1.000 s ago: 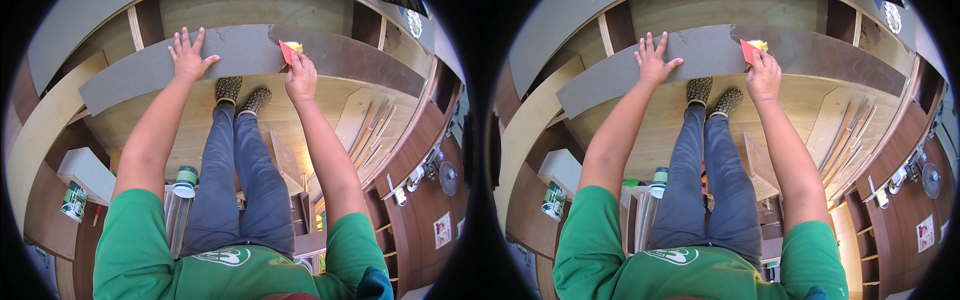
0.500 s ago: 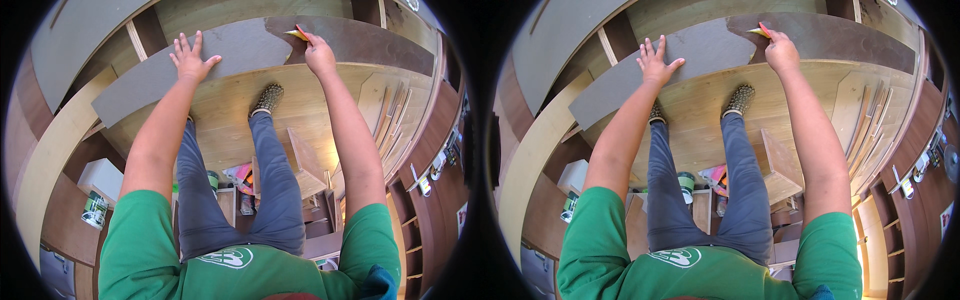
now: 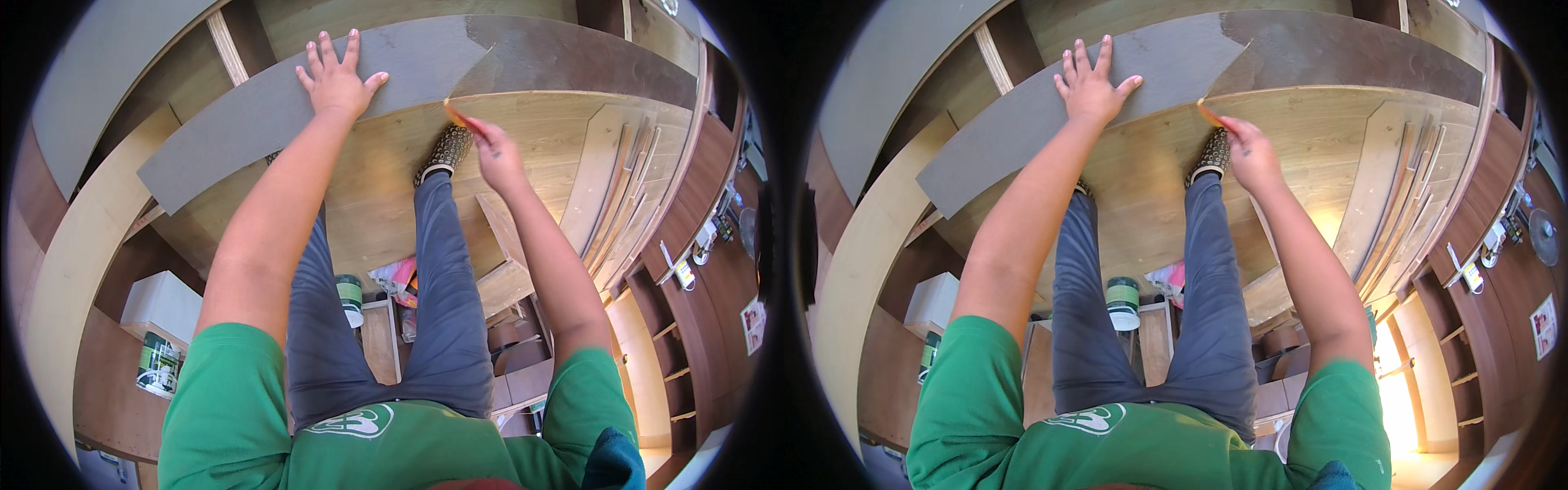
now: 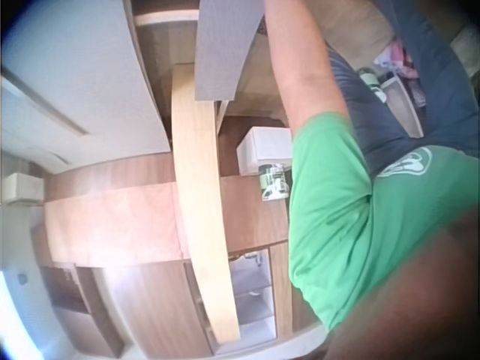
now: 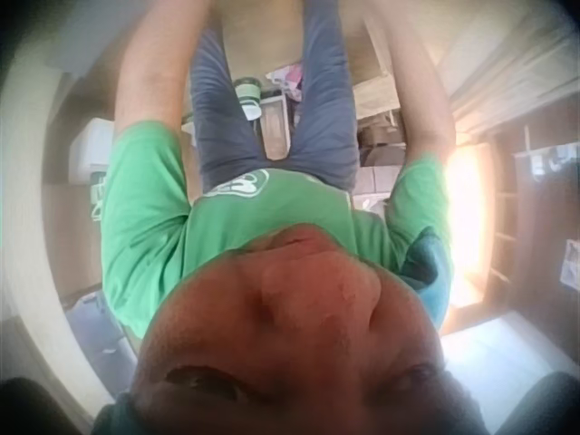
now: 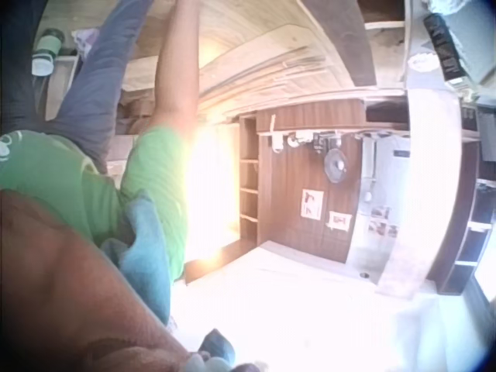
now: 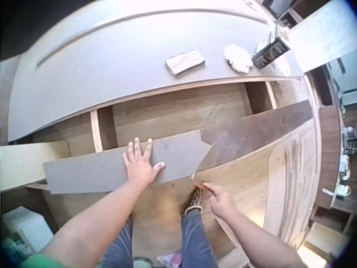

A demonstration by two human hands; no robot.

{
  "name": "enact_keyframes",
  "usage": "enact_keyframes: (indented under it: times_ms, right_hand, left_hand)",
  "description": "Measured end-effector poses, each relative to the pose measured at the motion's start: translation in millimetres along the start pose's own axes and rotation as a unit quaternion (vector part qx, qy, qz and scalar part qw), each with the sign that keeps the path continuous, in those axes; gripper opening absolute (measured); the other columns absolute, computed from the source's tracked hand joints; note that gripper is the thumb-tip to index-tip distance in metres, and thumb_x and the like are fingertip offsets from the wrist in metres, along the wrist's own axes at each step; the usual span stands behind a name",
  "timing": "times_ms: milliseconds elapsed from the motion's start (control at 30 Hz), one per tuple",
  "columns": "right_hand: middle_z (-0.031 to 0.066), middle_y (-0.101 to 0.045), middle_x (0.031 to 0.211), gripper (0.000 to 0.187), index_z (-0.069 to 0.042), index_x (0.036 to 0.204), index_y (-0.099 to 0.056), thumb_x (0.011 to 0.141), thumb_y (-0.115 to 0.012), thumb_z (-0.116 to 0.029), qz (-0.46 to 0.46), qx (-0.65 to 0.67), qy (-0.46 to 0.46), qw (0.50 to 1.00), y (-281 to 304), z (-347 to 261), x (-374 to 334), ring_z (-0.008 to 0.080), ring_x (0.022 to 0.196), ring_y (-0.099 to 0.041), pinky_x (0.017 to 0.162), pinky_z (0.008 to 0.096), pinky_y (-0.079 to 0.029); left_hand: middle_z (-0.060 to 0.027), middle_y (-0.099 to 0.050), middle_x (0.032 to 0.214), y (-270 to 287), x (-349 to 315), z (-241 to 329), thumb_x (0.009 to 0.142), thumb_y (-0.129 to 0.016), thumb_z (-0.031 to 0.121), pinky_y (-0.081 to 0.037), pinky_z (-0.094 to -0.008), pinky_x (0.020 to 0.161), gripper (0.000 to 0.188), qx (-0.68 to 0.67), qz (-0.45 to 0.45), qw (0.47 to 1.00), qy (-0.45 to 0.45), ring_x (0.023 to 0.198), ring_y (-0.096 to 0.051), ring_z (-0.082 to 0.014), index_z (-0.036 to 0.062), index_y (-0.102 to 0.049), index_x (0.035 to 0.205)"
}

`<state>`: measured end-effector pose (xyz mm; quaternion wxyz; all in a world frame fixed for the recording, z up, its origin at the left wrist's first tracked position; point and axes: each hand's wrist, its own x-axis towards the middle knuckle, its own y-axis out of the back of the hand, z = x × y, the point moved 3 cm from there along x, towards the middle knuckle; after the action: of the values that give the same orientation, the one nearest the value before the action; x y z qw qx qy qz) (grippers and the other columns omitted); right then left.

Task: The person pours liquid adhesive from a metal container onto a wooden plank and uses a red scraper to spread the adhesive across the surface.

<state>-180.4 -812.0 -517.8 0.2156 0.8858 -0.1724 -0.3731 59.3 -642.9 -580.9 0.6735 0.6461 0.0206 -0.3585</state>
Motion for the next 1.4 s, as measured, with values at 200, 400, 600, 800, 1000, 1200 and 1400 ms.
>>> enact_keyframes:
  times_ms: [200,400,600,800,1000,1200,1400]
  right_hand:
    - [0.0126,-0.069,0.115,0.03,-0.004,0.127,-0.063,0.098,-0.055,-0.011,0.147,-0.021,0.05,0.988,45.9,-49.3,46.7,0.0221,0.109,-0.064,0.099,0.032,-0.046]
    - [0.0133,-0.063,0.12,0.033,-0.005,0.12,-0.063,0.088,-0.053,-0.005,0.154,-0.29,0.131,0.935,22.7,-27.0,81.8,0.0374,0.112,-0.058,0.097,0.0441,-0.048]
    - [0.0196,-0.064,0.121,0.034,-0.006,0.123,-0.062,0.092,-0.05,-0.01,0.186,-0.206,0.028,0.96,35.3,-34.8,93.0,0.039,0.112,-0.06,0.097,0.0448,-0.049]
    - [0.0217,-0.071,0.102,0.034,-0.003,0.114,-0.067,0.086,-0.051,-0.012,0.205,-0.092,-0.112,0.968,53.2,13.3,134.3,0.0377,0.098,-0.068,0.089,0.0423,-0.051]
    - [0.0169,-0.072,0.096,0.028,-0.002,0.105,-0.069,0.086,-0.052,-0.015,0.199,0.046,-0.15,0.967,23.3,-5.5,150.7,0.0284,0.089,-0.069,0.082,0.0374,-0.052]
    - [0.0208,-0.072,0.101,0.029,-0.005,0.102,-0.07,0.088,-0.051,-0.023,0.19,-0.059,-0.143,0.97,-16.3,-72.2,164.3,0.0346,0.095,-0.069,0.086,0.0413,-0.052]
    - [0.0118,-0.071,0.094,0.031,0.001,0.113,-0.066,0.089,-0.053,-0.012,0.104,0.042,-0.058,0.992,-37.0,-86.5,146.6,0.0179,0.084,-0.066,0.081,0.0345,-0.052]
  left_hand:
    - [-0.0096,-0.012,0.167,4.4,0.1,-55.0,0.083,-0.068,0.059,-0.009,-0.0554,0.122,0.088,0.001,0.035,0.998,-0.059,0.153,-0.012,-0.0305,0.0362,-0.026,0.157]
    - [-0.0096,-0.013,0.167,15.7,-18.2,-112.6,0.081,-0.07,0.061,-0.011,-0.0578,0.121,0.09,0.013,0.022,1.0,-0.004,0.154,-0.012,-0.03,0.0385,-0.026,0.157]
    - [-0.008,-0.014,0.167,15.5,-17.8,-118.0,0.08,-0.07,0.063,-0.014,-0.0583,0.121,0.093,0.023,0.007,1.0,0.012,0.154,-0.011,-0.0286,0.04,-0.023,0.157]
    - [-0.0065,-0.014,0.167,18.0,-16.2,-114.2,0.081,-0.069,0.064,-0.014,-0.0575,0.122,0.092,0.02,-0.008,1.0,0.015,0.154,-0.01,-0.0275,0.0405,-0.022,0.157]
    - [-0.0062,-0.012,0.167,21.9,-19.0,-114.1,0.085,-0.068,0.058,-0.01,-0.0581,0.122,0.088,0.008,-0.024,0.999,0.023,0.154,-0.009,-0.0265,0.0406,-0.02,0.157]
    - [-0.0059,-0.012,0.167,21.6,-18.8,-114.1,0.086,-0.067,0.058,-0.01,-0.0583,0.122,0.088,0.01,-0.027,0.999,0.021,0.154,-0.008,-0.0266,0.0409,-0.019,0.157]
    - [-0.0058,-0.012,0.166,22.5,-17.7,-112.5,0.086,-0.067,0.058,-0.011,-0.0585,0.122,0.088,0.009,-0.03,0.999,0.022,0.154,-0.008,-0.0266,0.0407,-0.02,0.157]
